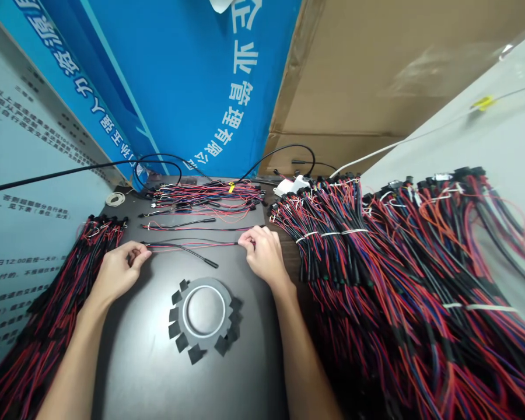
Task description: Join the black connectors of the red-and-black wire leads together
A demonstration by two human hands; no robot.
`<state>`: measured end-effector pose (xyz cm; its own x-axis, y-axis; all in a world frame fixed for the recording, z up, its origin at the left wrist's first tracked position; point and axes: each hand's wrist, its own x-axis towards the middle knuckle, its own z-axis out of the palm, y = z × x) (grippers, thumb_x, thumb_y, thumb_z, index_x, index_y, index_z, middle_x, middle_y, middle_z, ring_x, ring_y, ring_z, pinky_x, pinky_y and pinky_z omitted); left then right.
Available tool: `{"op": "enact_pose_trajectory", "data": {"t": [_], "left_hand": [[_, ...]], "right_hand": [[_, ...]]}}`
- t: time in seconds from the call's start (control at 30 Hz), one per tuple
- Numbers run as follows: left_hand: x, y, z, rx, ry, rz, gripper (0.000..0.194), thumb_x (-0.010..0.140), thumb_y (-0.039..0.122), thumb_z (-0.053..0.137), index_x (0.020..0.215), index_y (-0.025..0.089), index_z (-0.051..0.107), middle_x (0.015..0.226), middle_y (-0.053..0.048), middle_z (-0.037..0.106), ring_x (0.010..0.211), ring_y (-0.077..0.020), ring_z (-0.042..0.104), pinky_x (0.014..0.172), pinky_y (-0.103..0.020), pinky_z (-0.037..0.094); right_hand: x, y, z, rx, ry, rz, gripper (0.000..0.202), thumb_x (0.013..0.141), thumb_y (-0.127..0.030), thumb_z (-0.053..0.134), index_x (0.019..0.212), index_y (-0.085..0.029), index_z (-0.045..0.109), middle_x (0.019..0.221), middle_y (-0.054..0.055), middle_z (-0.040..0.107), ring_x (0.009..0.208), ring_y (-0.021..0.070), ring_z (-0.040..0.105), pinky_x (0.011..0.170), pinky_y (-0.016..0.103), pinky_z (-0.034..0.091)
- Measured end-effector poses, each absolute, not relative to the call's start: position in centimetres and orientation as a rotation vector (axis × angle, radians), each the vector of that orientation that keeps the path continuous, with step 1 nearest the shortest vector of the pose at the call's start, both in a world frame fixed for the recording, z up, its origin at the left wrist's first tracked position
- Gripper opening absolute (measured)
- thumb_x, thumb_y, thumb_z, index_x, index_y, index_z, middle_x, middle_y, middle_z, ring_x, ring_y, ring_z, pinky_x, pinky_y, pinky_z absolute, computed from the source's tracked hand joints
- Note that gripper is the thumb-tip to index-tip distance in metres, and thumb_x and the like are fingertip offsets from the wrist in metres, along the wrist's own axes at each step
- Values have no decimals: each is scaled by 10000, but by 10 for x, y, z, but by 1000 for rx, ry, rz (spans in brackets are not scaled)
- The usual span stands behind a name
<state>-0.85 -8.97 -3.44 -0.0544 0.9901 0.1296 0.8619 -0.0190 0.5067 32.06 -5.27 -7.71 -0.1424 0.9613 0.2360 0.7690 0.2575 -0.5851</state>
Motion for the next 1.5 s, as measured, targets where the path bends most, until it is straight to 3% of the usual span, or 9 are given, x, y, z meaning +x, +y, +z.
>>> {"op": "enact_pose_trajectory", "data": {"t": [0.23,0.47,0.6,0.73,0.97,1.17,1.37,1.5], "left_hand": [[-3,-88,-34,1863,2064,714,278,871,457,516,769,213,601,571,32,492,536,-148,457,568,-280,354],[8,-89,-33,2134,2040,871,195,891,376,547,842,209,633,963,-68,619,942,-237,539,789,-342,454],[22,-86,-29,2254,1985,860,175,901,297,552,1005,216,666,1064,-72,636,1014,-253,528,836,-370,478],[34,-73,-26,2439,1817,637,194,911,217,539,1025,220,695,1115,-78,656,1048,-271,512,909,-415,447],[39,-60,-24,2482,1771,376,132,918,197,542,845,206,651,967,-63,696,958,-263,545,810,-403,402],[37,-64,-23,2446,1773,577,124,943,194,489,886,198,599,899,-60,679,894,-240,584,813,-382,394],[34,-69,-17,2387,1649,940,125,944,245,509,853,207,586,958,-59,680,984,-228,576,854,-374,411],[32,-74,-18,2223,1538,1031,107,907,254,556,817,207,588,866,-41,661,918,-213,582,872,-371,437]], "right_hand": [[321,-53,-77,-1561,-1960,456,164,883,-186,503,777,-200,627,885,34,676,849,185,526,794,324,298],[321,-53,-77,-1549,-1964,425,176,888,-193,500,777,-198,636,868,31,670,835,176,530,788,319,309],[321,-53,-77,-1526,-1950,434,175,882,-201,502,768,-197,635,847,33,668,816,177,528,789,322,312],[321,-53,-78,-1513,-1938,438,176,874,-202,496,766,-200,635,843,48,672,817,189,530,786,330,310],[322,-53,-78,-1531,-1943,456,161,878,-183,510,782,-206,637,871,28,678,849,188,545,811,332,310],[323,-52,-76,-1477,-1935,469,140,890,-185,519,796,-206,621,882,20,665,852,176,570,827,330,330],[320,-53,-75,-1445,-1884,451,127,913,-205,506,824,-206,597,886,28,679,855,187,586,832,333,353],[319,-53,-73,-1434,-1832,450,99,915,-212,529,870,-214,618,863,11,695,840,177,614,882,346,357]]}}
